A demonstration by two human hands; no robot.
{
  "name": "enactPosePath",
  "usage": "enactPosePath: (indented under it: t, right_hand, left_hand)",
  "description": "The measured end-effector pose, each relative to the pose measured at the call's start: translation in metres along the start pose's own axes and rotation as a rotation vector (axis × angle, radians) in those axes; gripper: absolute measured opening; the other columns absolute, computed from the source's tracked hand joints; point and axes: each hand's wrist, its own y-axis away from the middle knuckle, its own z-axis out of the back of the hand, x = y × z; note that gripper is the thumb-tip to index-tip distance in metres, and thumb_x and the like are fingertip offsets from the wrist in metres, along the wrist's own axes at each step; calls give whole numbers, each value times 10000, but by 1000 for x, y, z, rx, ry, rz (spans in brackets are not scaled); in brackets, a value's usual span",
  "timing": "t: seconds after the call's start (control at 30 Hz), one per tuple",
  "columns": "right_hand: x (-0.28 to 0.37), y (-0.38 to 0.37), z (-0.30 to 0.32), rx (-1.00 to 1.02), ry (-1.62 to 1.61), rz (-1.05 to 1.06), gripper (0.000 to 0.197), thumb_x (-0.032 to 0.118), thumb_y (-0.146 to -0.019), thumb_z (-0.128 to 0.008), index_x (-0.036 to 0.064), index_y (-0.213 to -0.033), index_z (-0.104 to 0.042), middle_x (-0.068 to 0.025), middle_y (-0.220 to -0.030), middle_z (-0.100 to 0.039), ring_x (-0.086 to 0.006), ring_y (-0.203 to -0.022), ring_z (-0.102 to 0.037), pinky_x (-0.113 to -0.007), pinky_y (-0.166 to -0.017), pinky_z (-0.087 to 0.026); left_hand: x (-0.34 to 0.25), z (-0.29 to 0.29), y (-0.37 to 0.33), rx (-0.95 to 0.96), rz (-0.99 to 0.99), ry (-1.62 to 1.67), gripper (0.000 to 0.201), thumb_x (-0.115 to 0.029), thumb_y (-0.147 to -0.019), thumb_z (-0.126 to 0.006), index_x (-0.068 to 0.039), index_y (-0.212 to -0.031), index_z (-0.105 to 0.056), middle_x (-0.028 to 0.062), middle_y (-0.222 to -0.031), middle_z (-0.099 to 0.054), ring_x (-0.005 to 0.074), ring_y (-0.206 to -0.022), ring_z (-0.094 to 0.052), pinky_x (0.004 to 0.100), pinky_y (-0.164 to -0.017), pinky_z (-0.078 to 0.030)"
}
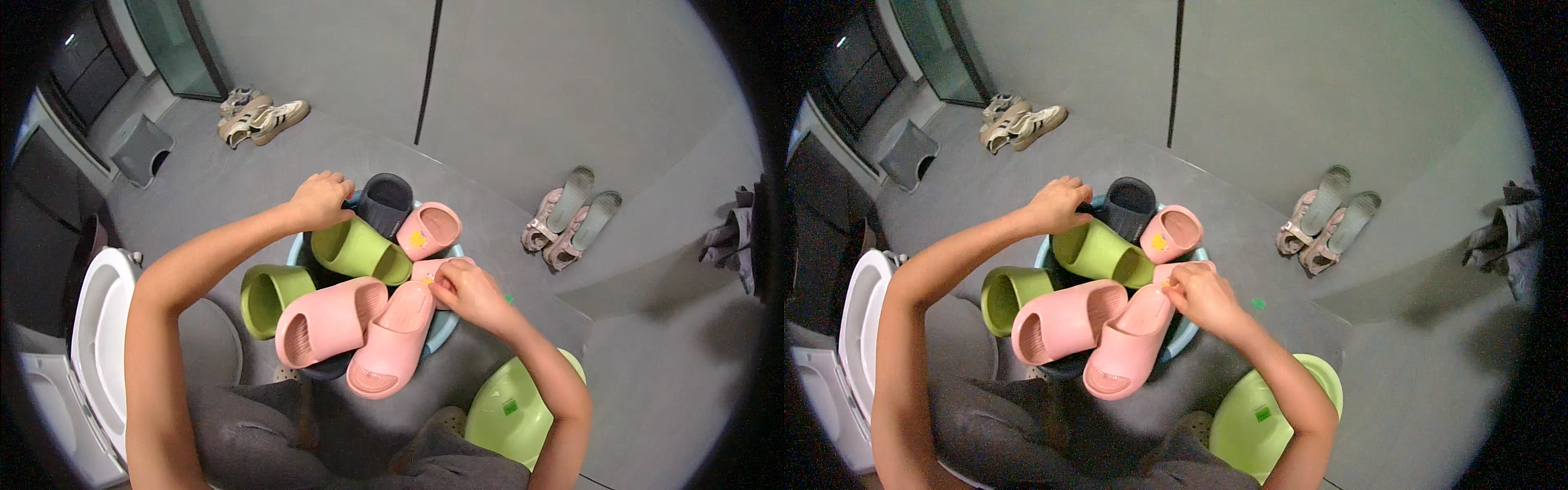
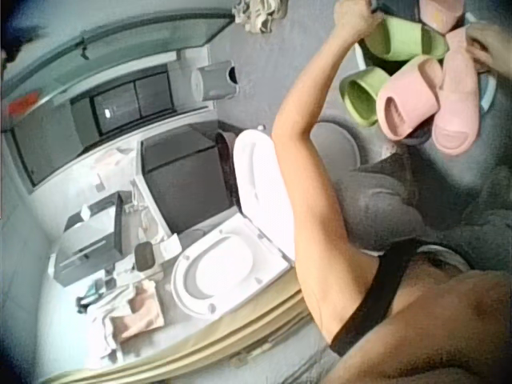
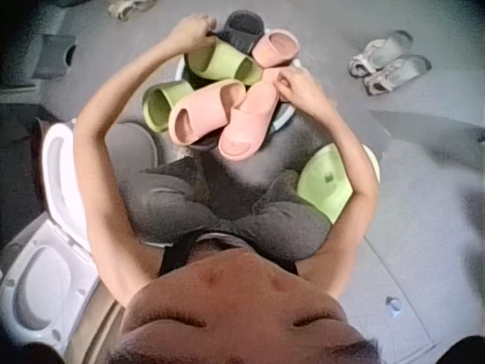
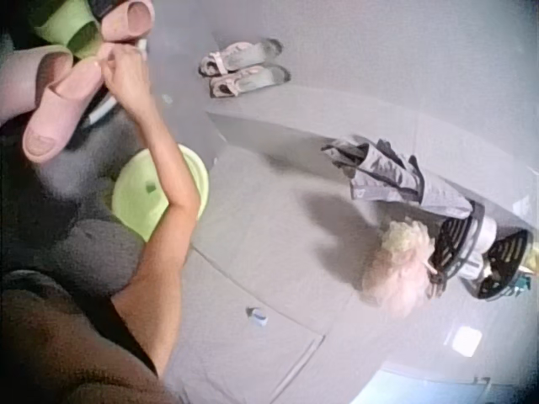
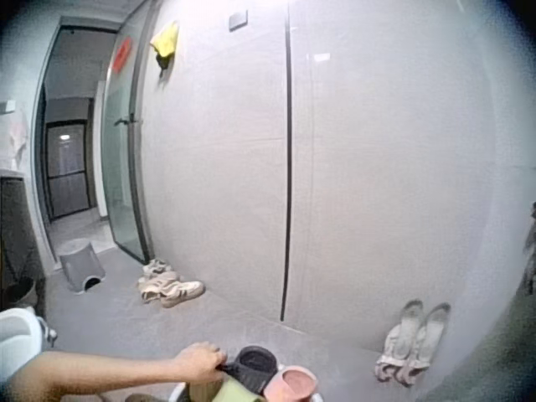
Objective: The person washes sandals and insoles in a basin under the faucet, empties the water into the toilet, squeegees the bathroom floor, and organizes the washed sandals and slippers in a row against the wall.
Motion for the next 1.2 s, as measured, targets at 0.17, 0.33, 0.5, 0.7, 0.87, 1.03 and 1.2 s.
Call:
enactPosePath:
  t: [0.17, 0.33, 0.5, 0.7, 0.87, 1.03, 1.2]
  right_hand:
    - [25, -29, -30, 73, -153, 319, 415, 95, -695, -677, 105, -1086, -540, -88, -981, -548, -273, -866, -553, -344, -716, -456]
    - [56, -55, -51, 274, -55, 594, 648, 110, -637, -710, 137, -1230, -448, -79, -1146, -470, -269, -1086, -431, -372, -865, -384]
    - [57, -61, -54, 309, -73, 597, 632, 139, -618, -713, 91, -1196, -460, -93, -1044, -481, -280, -1040, -438, -385, -882, -363]
    - [55, -51, -49, 341, -338, 510, 317, 165, -628, -691, 31, -890, -572, -122, -928, -505, -273, -942, -494, -329, -804, -416]
    - [17, -47, -29, 110, -688, 205, 339, 43, -698, -611, 32, -1024, -518, -107, -1013, -559, -219, -929, -548, -313, -840, -425]
    - [-56, -29, 33, -504, -1195, -97, 388, -33, -739, -493, -13, -1123, -434, -93, -1059, -530, -185, -994, -512, -314, -888, -409]
    - [-110, -7, 42, -760, -1318, -312, 330, 44, -789, -528, -22, -1094, -422, -111, -1070, -510, -186, -991, -509, -302, -867, -414]
  left_hand:
    - [3, 0, 13, 134, 33, 49, 348, -304, -707, -670, -62, -932, -563, 122, -883, -603, 309, -857, -572, 415, -750, -452]
    - [-3, 1, 15, 180, 80, 53, 358, -311, -712, -656, -63, -953, -565, 134, -916, -613, 313, -871, -587, 412, -748, -465]
    - [-6, -1, 16, 186, 113, 61, 379, -319, -720, -651, -65, -985, -562, 139, -942, -602, 319, -916, -571, 412, -783, -454]
    - [8, 20, 9, 137, 115, 135, 497, -327, -748, -637, -83, -1156, -490, 186, -1081, -544, 338, -1001, -533, 405, -846, -433]
    - [17, 41, -10, -27, 220, 301, 327, -276, -758, -623, -47, -988, -583, 158, -889, -621, 308, -866, -596, 401, -742, -466]
    - [-56, 36, 12, 286, -119, 196, 162, -194, -741, -627, -61, -832, -640, 102, -769, -632, 291, -737, -597, 373, -653, -470]
    - [-113, 9, 38, 253, -831, 247, 391, -105, -681, -650, -145, -1065, -590, 61, -1097, -510, 229, -993, -485, 345, -819, -373]
